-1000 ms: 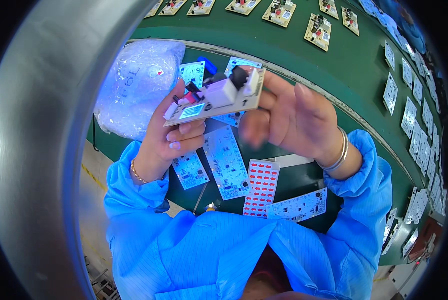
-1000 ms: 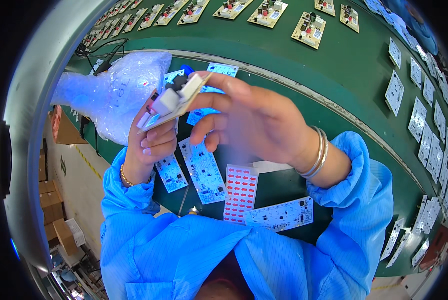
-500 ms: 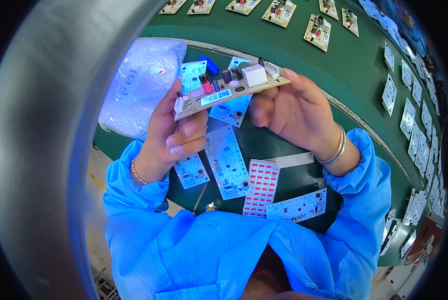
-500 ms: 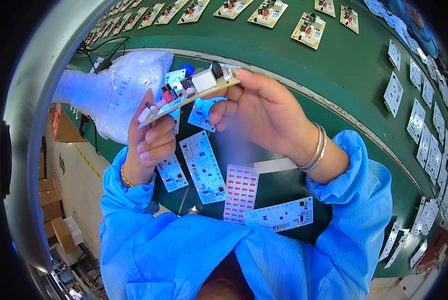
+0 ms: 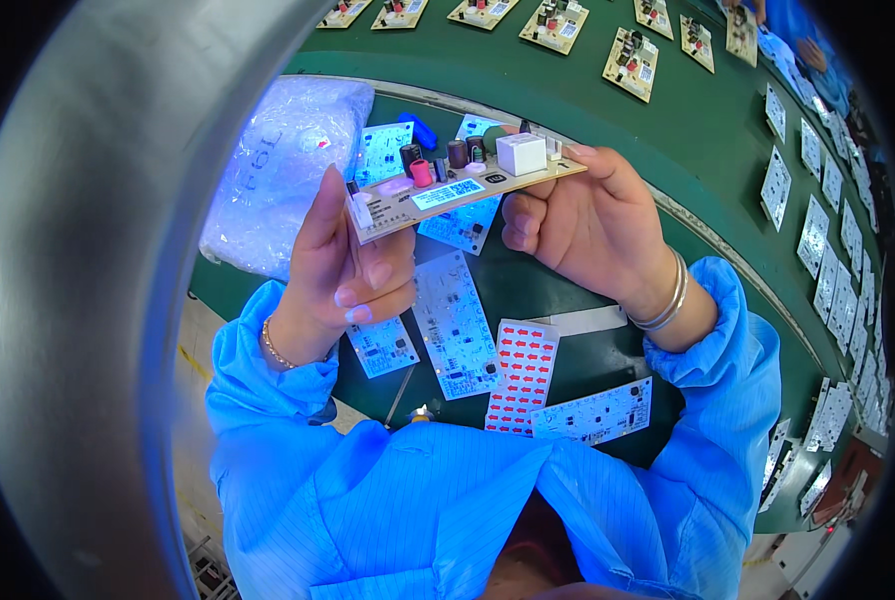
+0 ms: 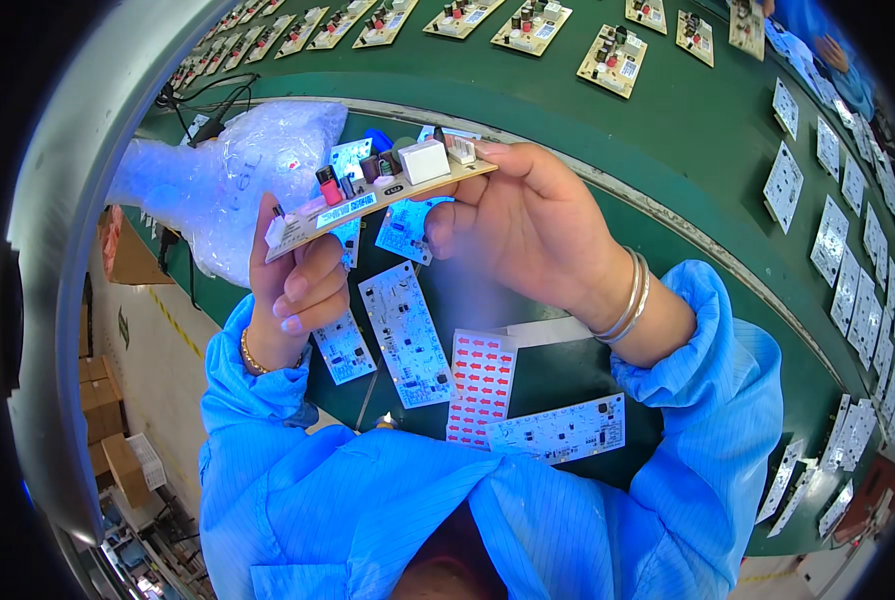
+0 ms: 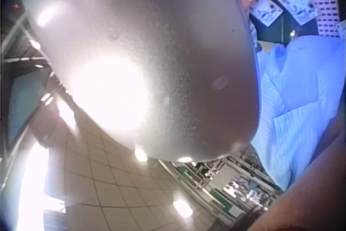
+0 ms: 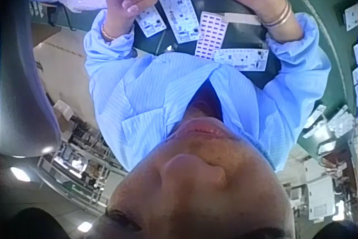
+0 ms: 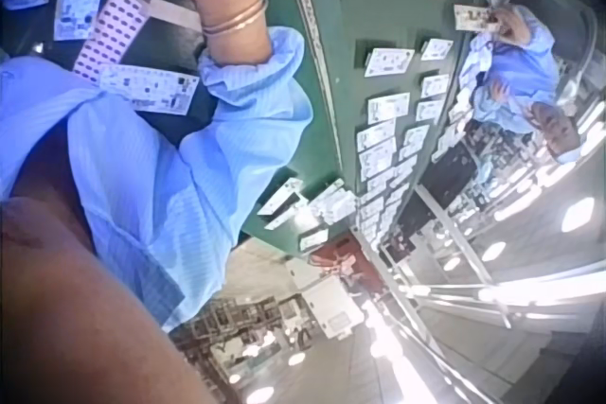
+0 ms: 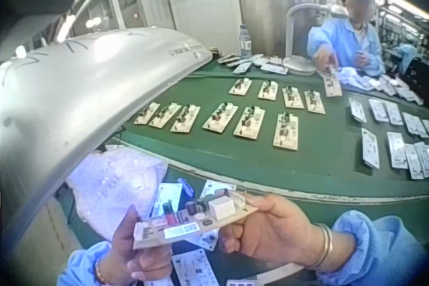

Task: Inspecting and organizing electronic circuit boards on an assembly line table.

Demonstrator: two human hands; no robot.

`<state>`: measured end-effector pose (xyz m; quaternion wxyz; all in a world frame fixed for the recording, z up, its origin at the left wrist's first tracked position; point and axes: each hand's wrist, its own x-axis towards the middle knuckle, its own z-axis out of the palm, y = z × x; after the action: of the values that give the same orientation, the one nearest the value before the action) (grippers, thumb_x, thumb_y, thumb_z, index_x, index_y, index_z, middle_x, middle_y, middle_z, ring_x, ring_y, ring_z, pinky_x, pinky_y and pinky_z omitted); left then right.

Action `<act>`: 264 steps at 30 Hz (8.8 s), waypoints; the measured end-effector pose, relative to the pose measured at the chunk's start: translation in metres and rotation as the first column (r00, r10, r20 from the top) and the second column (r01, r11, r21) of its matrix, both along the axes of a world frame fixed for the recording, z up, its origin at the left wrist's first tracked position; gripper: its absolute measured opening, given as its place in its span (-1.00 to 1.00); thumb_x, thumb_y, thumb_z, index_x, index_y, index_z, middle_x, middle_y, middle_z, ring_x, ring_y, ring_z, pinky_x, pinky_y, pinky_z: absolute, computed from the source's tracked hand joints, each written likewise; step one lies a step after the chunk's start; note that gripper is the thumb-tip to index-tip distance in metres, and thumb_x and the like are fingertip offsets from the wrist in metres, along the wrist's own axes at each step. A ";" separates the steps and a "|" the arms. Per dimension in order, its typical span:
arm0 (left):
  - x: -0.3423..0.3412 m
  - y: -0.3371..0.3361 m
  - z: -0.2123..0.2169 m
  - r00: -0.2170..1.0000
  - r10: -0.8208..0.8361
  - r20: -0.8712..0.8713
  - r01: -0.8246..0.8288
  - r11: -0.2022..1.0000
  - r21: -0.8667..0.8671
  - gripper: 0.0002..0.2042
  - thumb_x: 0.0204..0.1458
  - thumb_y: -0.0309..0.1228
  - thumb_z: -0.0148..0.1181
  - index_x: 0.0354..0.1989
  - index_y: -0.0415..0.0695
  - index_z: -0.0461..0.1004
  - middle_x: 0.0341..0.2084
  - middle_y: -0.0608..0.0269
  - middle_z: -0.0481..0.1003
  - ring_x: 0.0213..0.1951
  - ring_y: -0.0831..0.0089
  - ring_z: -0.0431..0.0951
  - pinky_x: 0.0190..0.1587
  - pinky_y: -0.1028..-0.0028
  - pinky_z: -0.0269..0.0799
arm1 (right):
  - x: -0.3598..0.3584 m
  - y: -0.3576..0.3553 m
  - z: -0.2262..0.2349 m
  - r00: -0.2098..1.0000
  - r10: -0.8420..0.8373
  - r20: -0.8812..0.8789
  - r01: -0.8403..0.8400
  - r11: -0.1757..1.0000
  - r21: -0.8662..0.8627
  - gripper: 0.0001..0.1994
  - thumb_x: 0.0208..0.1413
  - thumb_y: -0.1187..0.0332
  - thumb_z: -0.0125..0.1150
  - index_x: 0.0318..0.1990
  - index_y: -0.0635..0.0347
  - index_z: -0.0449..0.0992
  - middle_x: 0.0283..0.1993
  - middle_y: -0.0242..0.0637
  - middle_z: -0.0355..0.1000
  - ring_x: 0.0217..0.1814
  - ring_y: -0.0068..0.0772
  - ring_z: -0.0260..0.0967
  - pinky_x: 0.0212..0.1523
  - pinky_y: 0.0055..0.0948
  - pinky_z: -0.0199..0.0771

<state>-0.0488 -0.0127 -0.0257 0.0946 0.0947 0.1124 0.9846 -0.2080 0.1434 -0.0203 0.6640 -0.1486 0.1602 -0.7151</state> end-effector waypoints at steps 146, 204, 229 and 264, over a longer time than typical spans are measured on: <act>-0.006 0.049 0.045 0.932 0.228 0.281 -0.112 0.921 -0.373 -0.75 -0.06 -0.28 -0.06 -0.37 -0.25 0.33 -0.72 0.33 0.15 -0.66 0.51 0.09 -0.57 0.51 0.03 | -0.179 0.154 -0.017 -0.371 0.637 -0.675 0.900 0.426 -0.093 -0.45 -0.27 0.01 0.08 -0.06 0.04 0.28 -0.02 -0.07 0.17 0.01 0.00 0.12 -0.09 -0.15 0.20; -0.025 0.014 0.012 0.490 0.136 -0.861 -0.734 -0.469 -0.492 -0.13 -0.44 -0.37 0.36 0.07 -0.18 -0.11 -0.16 -0.11 0.23 -0.18 0.22 0.31 -0.13 0.35 0.23 | -0.036 0.041 -0.010 -0.489 -0.563 -0.667 0.178 0.684 -0.707 -0.26 -0.39 0.21 0.31 0.02 0.23 0.09 -0.03 -0.17 0.19 -0.06 -0.16 0.17 -0.05 -0.29 0.09; -0.021 0.016 0.009 0.603 0.185 -0.776 -0.610 -0.520 -0.598 -0.30 -0.36 -0.25 0.27 -0.02 -0.23 0.06 -0.40 0.14 0.31 -0.40 0.47 0.32 -0.34 0.52 0.23 | -0.042 0.046 -0.018 -0.288 -0.486 -0.825 0.155 0.827 -0.541 -0.36 -0.08 0.12 0.05 0.07 0.34 -0.03 -0.01 0.02 0.16 0.01 -0.19 0.18 0.01 -0.35 0.13; -0.022 0.034 0.011 0.952 -0.164 0.260 0.199 0.974 -0.112 -0.18 -0.16 0.29 -0.48 -0.09 -0.32 0.21 -0.62 -0.11 0.36 -0.78 0.37 0.30 -0.81 0.48 0.17 | -0.010 0.058 -0.016 0.302 -0.286 -0.909 0.301 0.934 -0.194 -0.37 -0.04 -0.07 -0.10 0.00 0.35 0.13 -0.09 -0.24 0.23 -0.03 -0.47 0.14 -0.01 -0.50 0.09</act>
<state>-0.0707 0.0213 -0.0144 0.2046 -0.0263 0.1577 0.9657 -0.2177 0.2013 -0.0365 0.3168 -0.4883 0.5340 -0.6132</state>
